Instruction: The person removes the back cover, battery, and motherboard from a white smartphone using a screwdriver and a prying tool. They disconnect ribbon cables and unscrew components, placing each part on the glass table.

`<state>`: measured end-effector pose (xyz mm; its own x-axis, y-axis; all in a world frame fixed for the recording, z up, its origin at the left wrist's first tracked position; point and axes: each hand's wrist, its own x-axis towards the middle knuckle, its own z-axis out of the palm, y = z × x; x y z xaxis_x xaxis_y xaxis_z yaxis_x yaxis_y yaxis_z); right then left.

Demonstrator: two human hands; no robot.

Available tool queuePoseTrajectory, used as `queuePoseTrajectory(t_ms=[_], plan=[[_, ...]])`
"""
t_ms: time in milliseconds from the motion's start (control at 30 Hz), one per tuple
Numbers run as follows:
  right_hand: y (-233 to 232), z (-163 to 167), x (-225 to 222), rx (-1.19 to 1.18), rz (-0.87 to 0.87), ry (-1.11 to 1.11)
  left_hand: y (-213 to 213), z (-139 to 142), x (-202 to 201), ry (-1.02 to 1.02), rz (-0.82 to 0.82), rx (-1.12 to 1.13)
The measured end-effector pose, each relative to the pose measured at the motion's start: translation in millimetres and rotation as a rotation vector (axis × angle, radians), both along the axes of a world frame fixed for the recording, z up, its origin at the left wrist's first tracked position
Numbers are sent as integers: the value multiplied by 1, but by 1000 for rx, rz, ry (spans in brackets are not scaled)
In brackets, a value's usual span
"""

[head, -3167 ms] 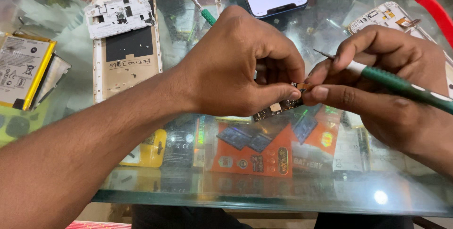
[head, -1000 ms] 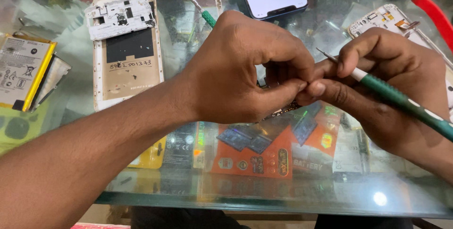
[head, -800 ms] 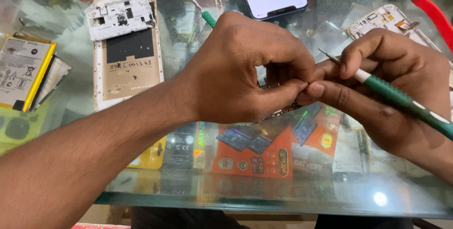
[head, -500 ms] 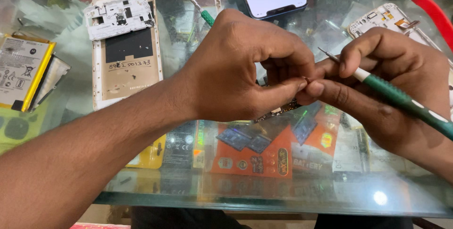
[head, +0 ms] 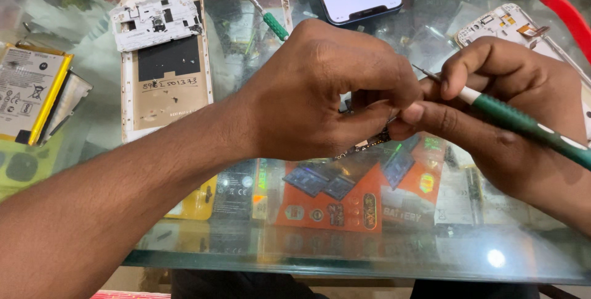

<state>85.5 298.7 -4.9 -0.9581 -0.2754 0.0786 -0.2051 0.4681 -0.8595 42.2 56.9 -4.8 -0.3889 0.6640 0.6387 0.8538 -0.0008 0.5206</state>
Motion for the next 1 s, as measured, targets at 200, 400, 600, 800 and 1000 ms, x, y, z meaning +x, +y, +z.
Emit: queuePoseTrajectory(t_ms=[200, 400, 600, 800, 1000], plan=[[2, -3, -3, -188, 90, -24, -4, 1, 0, -89, 15, -11], [2, -3, -3, -112, 72, 4, -3, 0, -2, -99, -4, 21], [4, -2, -2, -150, 90, -28, -2, 2, 0, -68, -22, 49], [4, -3, -2, -79, 51, -13, -2, 5, 0, -81, -7, 18], [2, -4, -3, -114, 22, -4, -3, 6, 1, -345, -5, 22]])
